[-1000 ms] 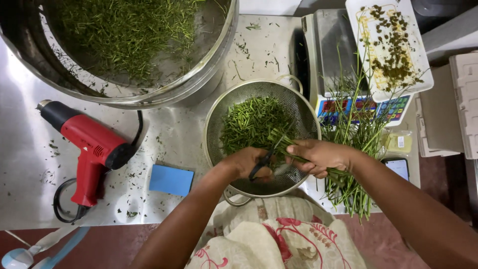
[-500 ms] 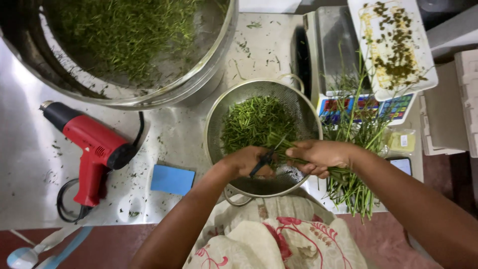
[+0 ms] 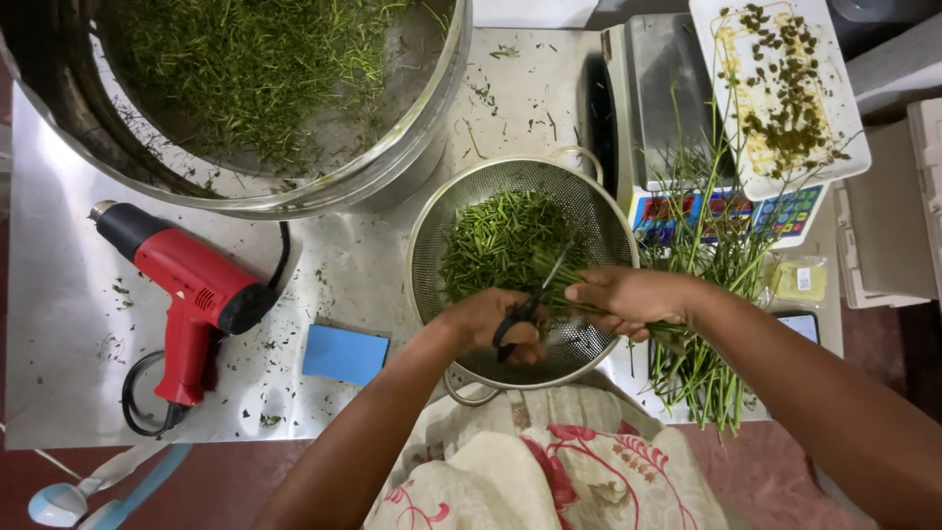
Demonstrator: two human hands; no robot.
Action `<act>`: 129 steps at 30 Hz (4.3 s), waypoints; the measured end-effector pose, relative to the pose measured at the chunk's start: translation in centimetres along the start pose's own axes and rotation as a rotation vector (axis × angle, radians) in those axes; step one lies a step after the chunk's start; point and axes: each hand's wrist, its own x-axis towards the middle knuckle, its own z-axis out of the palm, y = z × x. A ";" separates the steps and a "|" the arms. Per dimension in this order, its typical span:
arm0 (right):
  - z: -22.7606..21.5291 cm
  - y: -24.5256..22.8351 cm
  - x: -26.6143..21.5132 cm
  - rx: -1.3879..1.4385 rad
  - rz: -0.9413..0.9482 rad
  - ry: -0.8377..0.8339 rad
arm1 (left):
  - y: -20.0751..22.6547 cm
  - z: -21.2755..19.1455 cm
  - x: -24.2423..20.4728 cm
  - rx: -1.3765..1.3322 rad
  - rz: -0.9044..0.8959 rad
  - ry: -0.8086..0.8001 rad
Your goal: Cutting long green stalks into small pieces using scissors over a metal colander
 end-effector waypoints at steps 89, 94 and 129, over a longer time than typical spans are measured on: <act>6.9 4.3 1.0 0.791 -0.746 0.251 | 5.9 6.1 -5.0 0.605 -0.040 0.517; 7.5 4.0 -0.1 0.716 -0.766 0.243 | 5.7 6.8 -4.9 0.220 0.117 0.504; 4.1 6.3 0.0 1.199 -1.091 0.700 | 2.6 11.2 -4.7 0.204 0.259 0.379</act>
